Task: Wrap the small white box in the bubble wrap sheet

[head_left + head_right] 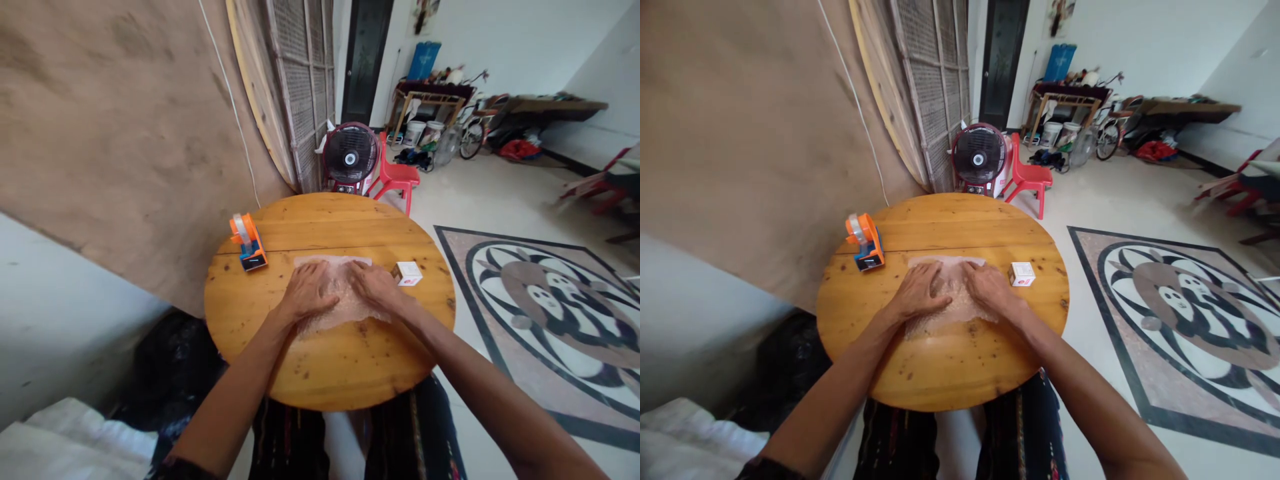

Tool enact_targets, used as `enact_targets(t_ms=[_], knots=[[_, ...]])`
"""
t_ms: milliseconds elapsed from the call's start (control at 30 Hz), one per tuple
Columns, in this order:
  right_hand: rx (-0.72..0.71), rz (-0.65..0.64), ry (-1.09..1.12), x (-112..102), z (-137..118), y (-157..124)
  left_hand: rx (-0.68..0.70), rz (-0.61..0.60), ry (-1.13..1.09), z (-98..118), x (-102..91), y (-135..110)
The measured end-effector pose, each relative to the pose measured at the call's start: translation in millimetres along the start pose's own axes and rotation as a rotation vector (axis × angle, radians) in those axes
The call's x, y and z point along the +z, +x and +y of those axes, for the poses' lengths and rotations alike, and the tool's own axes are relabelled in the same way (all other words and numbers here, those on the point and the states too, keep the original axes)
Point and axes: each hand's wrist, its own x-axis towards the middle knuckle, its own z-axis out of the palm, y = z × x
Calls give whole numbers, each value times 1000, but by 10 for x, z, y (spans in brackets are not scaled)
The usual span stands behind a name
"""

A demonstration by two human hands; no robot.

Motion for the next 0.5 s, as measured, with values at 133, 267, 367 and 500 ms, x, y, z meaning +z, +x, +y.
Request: enact_targets(t_ms=[133,267,367,500], knots=[[78,24,54,30,74,251,14,-14,-24,-51,20,8],[98,29,75,47,146,354,49,-19,0,-76,17,9],[97,-8,88,17,194,351,111,-18,6,-77,18,1],[7,-51,131,-70,274,253,155,-31,-23,-65,9,-11]])
